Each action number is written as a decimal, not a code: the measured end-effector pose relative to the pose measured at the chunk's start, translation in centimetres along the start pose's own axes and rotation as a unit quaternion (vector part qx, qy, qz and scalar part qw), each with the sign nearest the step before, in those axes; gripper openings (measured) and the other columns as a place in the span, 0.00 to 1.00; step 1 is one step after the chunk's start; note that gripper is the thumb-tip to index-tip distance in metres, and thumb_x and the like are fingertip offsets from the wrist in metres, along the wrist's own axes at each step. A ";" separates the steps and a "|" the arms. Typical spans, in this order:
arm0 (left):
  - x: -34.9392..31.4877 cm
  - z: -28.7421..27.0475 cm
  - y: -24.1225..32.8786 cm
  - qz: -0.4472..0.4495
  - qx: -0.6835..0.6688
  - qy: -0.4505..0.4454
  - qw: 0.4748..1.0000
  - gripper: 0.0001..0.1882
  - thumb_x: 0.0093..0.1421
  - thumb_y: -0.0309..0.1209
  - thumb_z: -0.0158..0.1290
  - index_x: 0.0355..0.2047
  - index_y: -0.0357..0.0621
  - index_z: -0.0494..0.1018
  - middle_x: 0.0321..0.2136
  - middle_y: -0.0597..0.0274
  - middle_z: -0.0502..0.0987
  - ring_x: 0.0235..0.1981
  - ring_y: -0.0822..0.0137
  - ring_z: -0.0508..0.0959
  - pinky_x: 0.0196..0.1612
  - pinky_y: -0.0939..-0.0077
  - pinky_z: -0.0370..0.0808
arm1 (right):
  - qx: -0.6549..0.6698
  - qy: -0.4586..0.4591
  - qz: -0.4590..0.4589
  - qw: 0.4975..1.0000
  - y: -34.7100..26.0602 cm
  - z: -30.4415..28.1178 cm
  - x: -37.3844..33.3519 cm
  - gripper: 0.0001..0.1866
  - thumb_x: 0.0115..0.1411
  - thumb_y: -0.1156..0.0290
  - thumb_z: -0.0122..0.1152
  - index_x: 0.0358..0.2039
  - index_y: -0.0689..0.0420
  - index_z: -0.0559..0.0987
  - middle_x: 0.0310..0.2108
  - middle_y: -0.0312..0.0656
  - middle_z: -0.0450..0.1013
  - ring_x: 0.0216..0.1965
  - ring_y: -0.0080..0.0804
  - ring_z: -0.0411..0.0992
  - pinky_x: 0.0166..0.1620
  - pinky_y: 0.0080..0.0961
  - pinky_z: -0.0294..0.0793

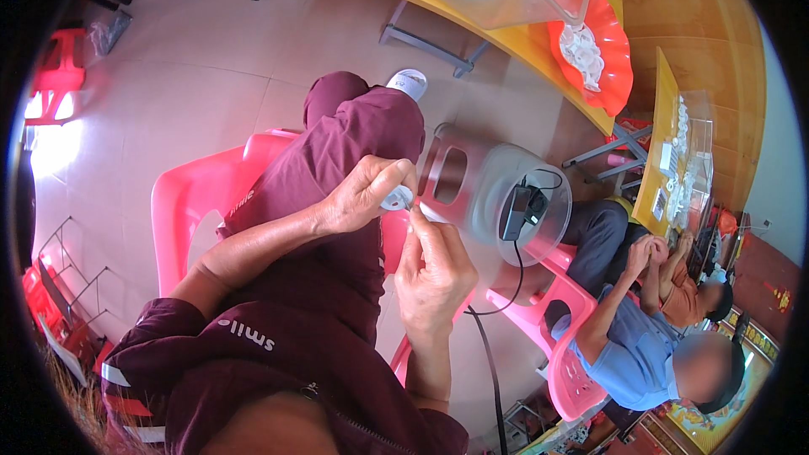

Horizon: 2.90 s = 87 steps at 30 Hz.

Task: Manually assembling small white circular components using a small hand tool.

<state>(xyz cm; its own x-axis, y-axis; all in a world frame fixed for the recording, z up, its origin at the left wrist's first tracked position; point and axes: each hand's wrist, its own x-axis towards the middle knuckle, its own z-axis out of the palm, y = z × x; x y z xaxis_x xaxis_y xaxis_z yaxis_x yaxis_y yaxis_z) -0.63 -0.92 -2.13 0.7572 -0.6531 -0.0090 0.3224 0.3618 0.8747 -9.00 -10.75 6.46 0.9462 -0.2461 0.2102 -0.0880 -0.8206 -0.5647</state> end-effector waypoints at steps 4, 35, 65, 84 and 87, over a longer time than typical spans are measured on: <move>0.0 0.0 -0.1 0.010 0.026 0.003 1.000 0.25 0.70 0.37 0.32 0.22 0.35 0.68 0.21 0.66 0.68 0.24 0.76 0.66 0.28 0.78 0.66 | 0.003 0.003 -0.002 1.000 0.0 0.0 -0.1 0.16 0.46 0.88 0.60 0.35 0.58 0.80 0.23 0.41 0.72 0.19 0.30 0.71 0.22 0.25 0.68; 0.0 0.0 -0.5 0.033 0.084 -0.005 0.996 0.23 0.69 0.35 0.34 0.22 0.34 0.67 0.18 0.64 0.69 0.22 0.75 0.67 0.27 0.78 0.67 | -0.149 -0.078 0.031 0.985 -2.7 -0.7 0.0 0.12 0.50 0.83 0.58 0.36 0.58 0.79 0.25 0.43 0.72 0.23 0.43 0.72 0.25 0.35 0.68; 0.3 0.0 -0.1 0.024 0.013 0.013 1.000 0.27 0.70 0.39 0.30 0.19 0.36 0.67 0.17 0.67 0.66 0.20 0.76 0.63 0.26 0.79 0.64 | -0.030 -0.039 0.060 0.997 -2.0 0.6 0.1 0.09 0.52 0.87 0.56 0.34 0.65 0.78 0.25 0.46 0.72 0.25 0.35 0.74 0.29 0.25 0.71; 0.6 -0.5 -0.2 -0.042 0.000 -0.028 0.999 0.29 0.68 0.45 0.36 0.18 0.35 0.68 0.15 0.66 0.66 0.21 0.77 0.65 0.27 0.76 0.66 | -0.089 -0.039 -0.077 0.992 0.7 1.1 -0.9 0.16 0.46 0.86 0.59 0.38 0.62 0.78 0.22 0.40 0.69 0.21 0.34 0.70 0.22 0.28 0.70; 0.7 -0.3 0.6 -0.051 -0.017 -0.030 0.998 0.29 0.68 0.46 0.36 0.19 0.36 0.68 0.15 0.66 0.66 0.21 0.77 0.65 0.27 0.77 0.66 | -0.029 0.000 -0.028 0.999 0.4 1.3 -0.8 0.16 0.47 0.87 0.59 0.38 0.61 0.79 0.22 0.41 0.70 0.21 0.34 0.71 0.22 0.27 0.70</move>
<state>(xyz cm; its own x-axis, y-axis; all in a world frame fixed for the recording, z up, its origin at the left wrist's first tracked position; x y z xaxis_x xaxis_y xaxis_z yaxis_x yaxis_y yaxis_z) 0.28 -0.93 -1.73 0.6845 -0.7259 -0.0672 0.4154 0.3127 0.8542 -9.39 -10.19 4.97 0.9502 -0.1988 0.2399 -0.0527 -0.8615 -0.5051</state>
